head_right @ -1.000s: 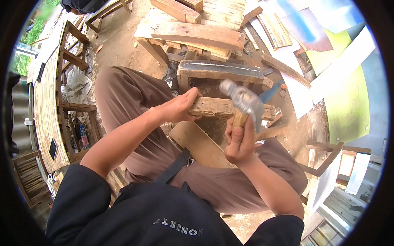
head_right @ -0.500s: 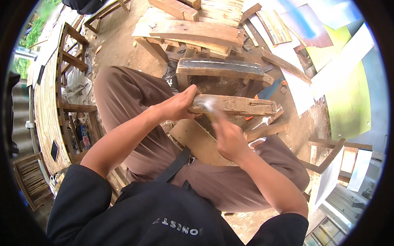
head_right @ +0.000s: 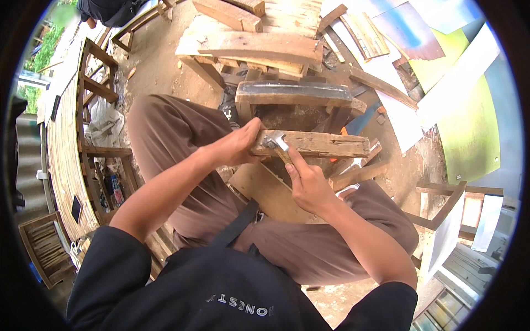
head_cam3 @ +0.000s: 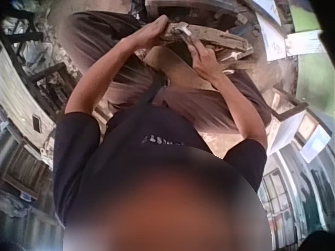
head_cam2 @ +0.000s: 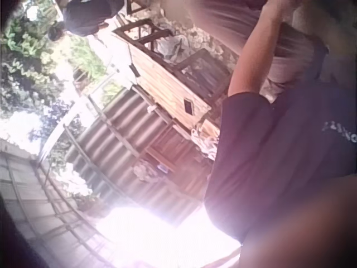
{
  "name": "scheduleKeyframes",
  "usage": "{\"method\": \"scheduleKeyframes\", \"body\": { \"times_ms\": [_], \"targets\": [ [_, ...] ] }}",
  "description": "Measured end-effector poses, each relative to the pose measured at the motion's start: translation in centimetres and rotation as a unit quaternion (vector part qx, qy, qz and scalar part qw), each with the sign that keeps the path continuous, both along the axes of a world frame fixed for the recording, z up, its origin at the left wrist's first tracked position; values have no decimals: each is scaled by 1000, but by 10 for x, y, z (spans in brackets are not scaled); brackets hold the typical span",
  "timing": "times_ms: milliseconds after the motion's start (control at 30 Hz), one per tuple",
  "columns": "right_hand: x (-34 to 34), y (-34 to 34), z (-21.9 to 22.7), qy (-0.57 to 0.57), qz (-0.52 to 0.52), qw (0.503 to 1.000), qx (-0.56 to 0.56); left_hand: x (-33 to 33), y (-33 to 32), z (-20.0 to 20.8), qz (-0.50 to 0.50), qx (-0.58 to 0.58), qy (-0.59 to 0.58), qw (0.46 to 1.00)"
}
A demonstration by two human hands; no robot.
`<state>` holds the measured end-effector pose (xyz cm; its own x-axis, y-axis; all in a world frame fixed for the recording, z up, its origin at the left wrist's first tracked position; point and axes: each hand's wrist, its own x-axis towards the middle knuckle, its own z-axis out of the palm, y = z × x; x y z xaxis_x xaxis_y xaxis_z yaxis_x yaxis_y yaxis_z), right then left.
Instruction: The person sits on the ground and uses a hammer to strike a wooden plank, attempting to remove a nail. They repeatedly hit the plank and inspect the nail area, but the nail remains embedded. The person continues to hammer and inspect the plank throughout the clip.
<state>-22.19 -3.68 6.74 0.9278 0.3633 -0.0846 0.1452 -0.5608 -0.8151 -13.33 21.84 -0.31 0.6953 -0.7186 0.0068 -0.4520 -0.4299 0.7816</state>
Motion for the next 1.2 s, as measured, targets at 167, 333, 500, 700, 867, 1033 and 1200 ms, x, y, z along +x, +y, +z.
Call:
{"method": "scheduleKeyframes", "body": {
  "times_ms": [167, 333, 500, 700, 867, 1033, 1200],
  "targets": [
    [1, -4, 9, -85, -79, 978, 175, -1, -5, -2, 7, -15, 11, 1000],
    [-5, 0, 6, -34, 14, 991, 127, -4, -2, -3, 9, -27, 5, 1000],
    [3, -2, 11, -2, -6, 999, 43, 1, 2, 4, 10, 28, 11, 1000],
    [-8, -4, 10, -63, -1, 981, 182, -4, -6, 0, 15, -9, 26, 1000],
    [-1, -1, 14, 75, 53, 996, 18, 4, 1, 0, 4, -33, 5, 999],
    [3, -9, 23, 143, -8, 987, 76, -7, -10, -7, 36, -47, 23, 998],
    [7, -16, 19, 105, -63, 992, 41, -4, -8, -4, 11, -40, 21, 999]
  ]
}}
